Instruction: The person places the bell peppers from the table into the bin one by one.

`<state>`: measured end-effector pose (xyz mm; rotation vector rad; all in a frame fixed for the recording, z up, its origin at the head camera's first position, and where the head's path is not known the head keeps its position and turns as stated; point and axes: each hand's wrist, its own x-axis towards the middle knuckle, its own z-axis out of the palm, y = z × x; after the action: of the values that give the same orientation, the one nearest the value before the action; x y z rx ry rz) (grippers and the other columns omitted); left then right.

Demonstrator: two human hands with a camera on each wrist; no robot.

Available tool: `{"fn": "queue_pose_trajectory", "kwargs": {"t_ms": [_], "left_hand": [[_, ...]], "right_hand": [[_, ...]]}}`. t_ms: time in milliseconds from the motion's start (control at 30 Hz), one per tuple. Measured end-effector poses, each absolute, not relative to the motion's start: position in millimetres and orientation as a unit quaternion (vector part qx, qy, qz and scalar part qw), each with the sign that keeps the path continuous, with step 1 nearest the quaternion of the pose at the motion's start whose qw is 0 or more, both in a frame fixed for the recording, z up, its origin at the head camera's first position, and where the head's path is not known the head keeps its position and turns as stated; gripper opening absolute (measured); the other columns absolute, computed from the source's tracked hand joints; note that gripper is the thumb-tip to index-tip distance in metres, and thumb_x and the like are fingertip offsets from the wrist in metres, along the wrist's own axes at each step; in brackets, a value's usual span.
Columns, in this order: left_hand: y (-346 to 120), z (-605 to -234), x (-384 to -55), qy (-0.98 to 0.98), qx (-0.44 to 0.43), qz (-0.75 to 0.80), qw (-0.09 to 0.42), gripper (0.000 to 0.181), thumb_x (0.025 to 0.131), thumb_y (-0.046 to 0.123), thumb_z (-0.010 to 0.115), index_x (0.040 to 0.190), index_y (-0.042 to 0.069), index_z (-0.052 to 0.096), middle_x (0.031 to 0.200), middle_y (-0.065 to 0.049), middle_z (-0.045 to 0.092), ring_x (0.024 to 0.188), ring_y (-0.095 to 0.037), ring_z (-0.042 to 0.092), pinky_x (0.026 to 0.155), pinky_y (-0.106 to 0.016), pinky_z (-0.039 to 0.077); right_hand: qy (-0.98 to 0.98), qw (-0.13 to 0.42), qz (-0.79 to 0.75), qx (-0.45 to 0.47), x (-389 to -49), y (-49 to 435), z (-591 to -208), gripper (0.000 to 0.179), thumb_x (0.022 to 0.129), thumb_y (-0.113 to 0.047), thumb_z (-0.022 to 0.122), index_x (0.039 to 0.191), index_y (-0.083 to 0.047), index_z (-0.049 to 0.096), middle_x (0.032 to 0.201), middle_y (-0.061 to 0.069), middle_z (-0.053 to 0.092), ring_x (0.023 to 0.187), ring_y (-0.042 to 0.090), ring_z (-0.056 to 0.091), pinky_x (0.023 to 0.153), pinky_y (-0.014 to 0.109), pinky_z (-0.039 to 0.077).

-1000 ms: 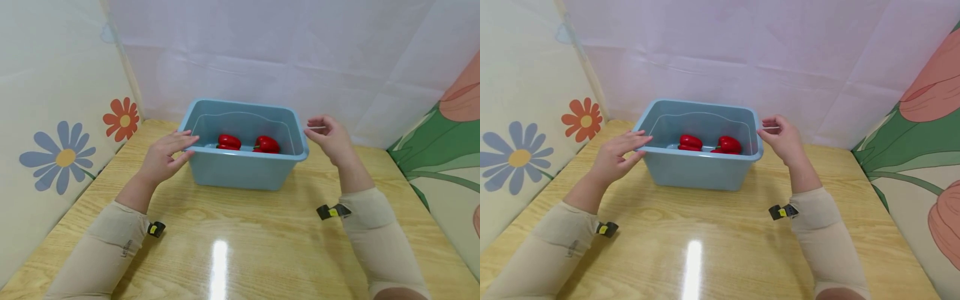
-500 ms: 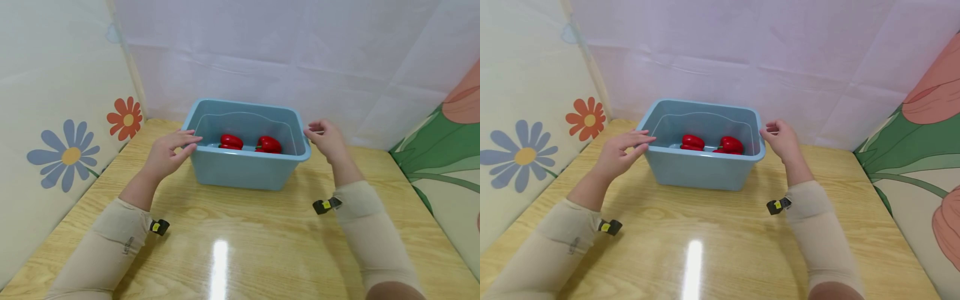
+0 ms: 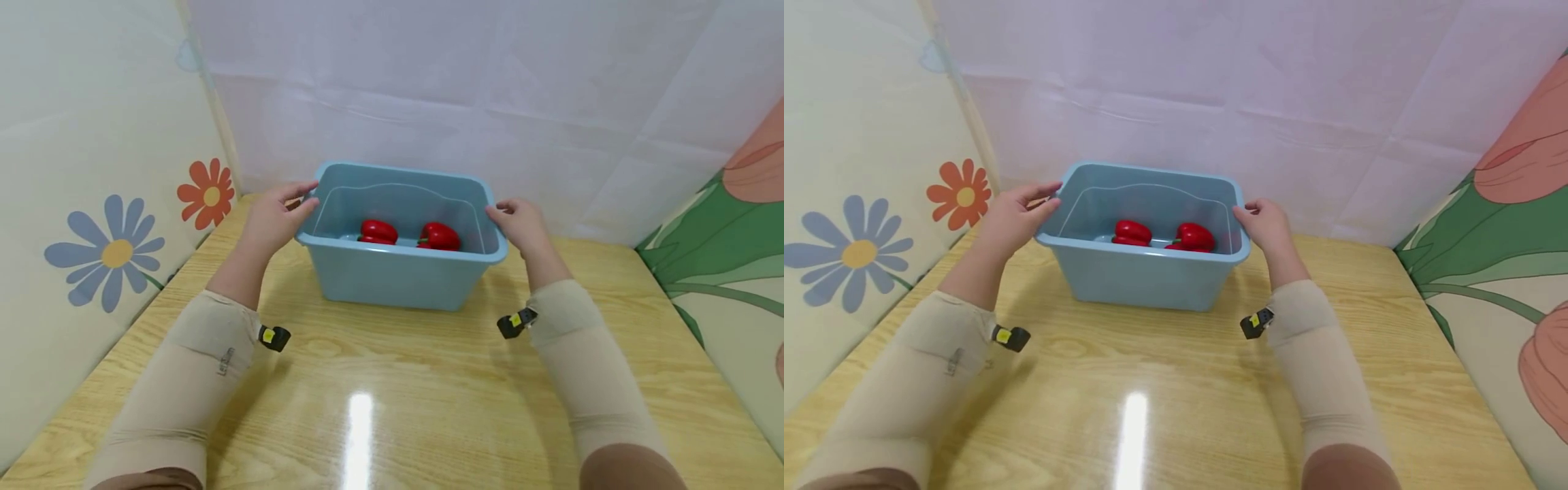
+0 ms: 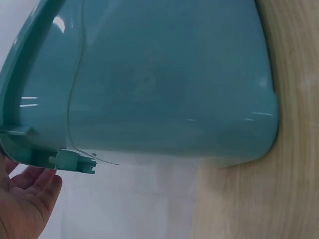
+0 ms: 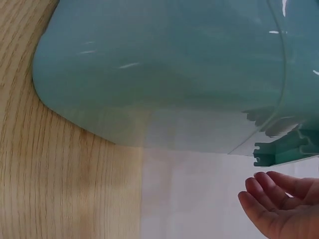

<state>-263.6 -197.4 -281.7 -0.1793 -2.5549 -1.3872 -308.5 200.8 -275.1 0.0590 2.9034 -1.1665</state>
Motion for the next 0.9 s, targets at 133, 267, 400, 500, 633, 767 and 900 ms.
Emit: {"fn": "queue_pose_trajectory", "kwargs": {"t_ms": [133, 267, 400, 500, 633, 767, 900], "left_hand": [[-198, -276, -274, -0.868, -0.022, -0.486, 0.101, 0.046, 0.091, 0.032, 0.055, 0.133, 0.014, 0.05, 0.132, -0.01, 0.05, 0.12, -0.026, 0.049, 0.097, -0.043, 0.042], [-201, -274, -279, -0.872, 0.006, -0.482, 0.082, 0.046, 0.092, 0.032, 0.054, 0.134, 0.014, 0.047, 0.129, -0.011, 0.052, 0.116, -0.026, 0.05, 0.097, -0.043, 0.043], [-202, -274, -282, -0.874, 0.018, -0.481, 0.068, 0.048, 0.092, 0.033, 0.053, 0.136, 0.015, 0.045, 0.131, -0.009, 0.051, 0.118, -0.025, 0.049, 0.098, -0.041, 0.042], [-205, -275, -284, -0.873, 0.017, -0.484, 0.06, 0.051, 0.092, 0.037, 0.051, 0.138, 0.015, 0.042, 0.134, -0.009, 0.048, 0.12, -0.025, 0.047, 0.099, -0.042, 0.041], [-211, -276, -284, -0.883, 0.005, -0.467, 0.048, 0.057, 0.093, 0.044, 0.045, 0.142, 0.017, 0.035, 0.14, -0.01, 0.041, 0.125, -0.029, 0.041, 0.101, -0.048, 0.038], [-222, -281, -287, -0.916, -0.01, -0.399, 0.047, 0.061, 0.093, 0.048, 0.04, 0.144, 0.016, 0.028, 0.146, -0.012, 0.031, 0.133, -0.034, 0.028, 0.104, -0.056, 0.028], [-235, -286, -290, -0.952, -0.04, -0.298, 0.052, 0.068, 0.093, 0.051, 0.036, 0.146, 0.01, 0.022, 0.148, -0.018, 0.023, 0.135, -0.039, 0.018, 0.105, -0.06, 0.019]], "right_hand": [[0.927, 0.013, -0.374, 0.014, -312, 199, -277, 0.061, 0.089, -0.05, 0.049, 0.13, -0.005, 0.047, 0.13, 0.017, 0.049, 0.114, 0.033, 0.048, 0.087, 0.054, 0.045], [0.927, 0.023, -0.374, 0.011, -312, 198, -278, 0.062, 0.089, -0.052, 0.048, 0.131, -0.005, 0.046, 0.13, 0.016, 0.048, 0.115, 0.033, 0.047, 0.088, 0.054, 0.045], [0.928, 0.019, -0.373, 0.0, -312, 197, -277, 0.063, 0.089, -0.051, 0.048, 0.131, -0.005, 0.046, 0.13, 0.017, 0.049, 0.115, 0.033, 0.047, 0.089, 0.053, 0.044], [0.928, 0.003, -0.372, -0.019, -313, 197, -278, 0.062, 0.09, -0.052, 0.045, 0.13, -0.006, 0.047, 0.129, 0.016, 0.049, 0.115, 0.032, 0.047, 0.091, 0.051, 0.043], [0.929, -0.015, -0.368, -0.036, -316, 200, -280, 0.057, 0.093, -0.051, 0.038, 0.127, -0.007, 0.05, 0.128, 0.015, 0.05, 0.118, 0.032, 0.045, 0.095, 0.05, 0.039], [0.941, -0.022, -0.328, -0.076, -320, 208, -284, 0.055, 0.098, -0.041, 0.032, 0.134, -0.001, 0.043, 0.136, 0.019, 0.043, 0.126, 0.036, 0.037, 0.103, 0.051, 0.031], [0.958, -0.02, -0.265, -0.111, -321, 217, -288, 0.058, 0.099, -0.038, 0.028, 0.139, 0.004, 0.031, 0.142, 0.025, 0.031, 0.132, 0.04, 0.025, 0.108, 0.051, 0.02]]}}
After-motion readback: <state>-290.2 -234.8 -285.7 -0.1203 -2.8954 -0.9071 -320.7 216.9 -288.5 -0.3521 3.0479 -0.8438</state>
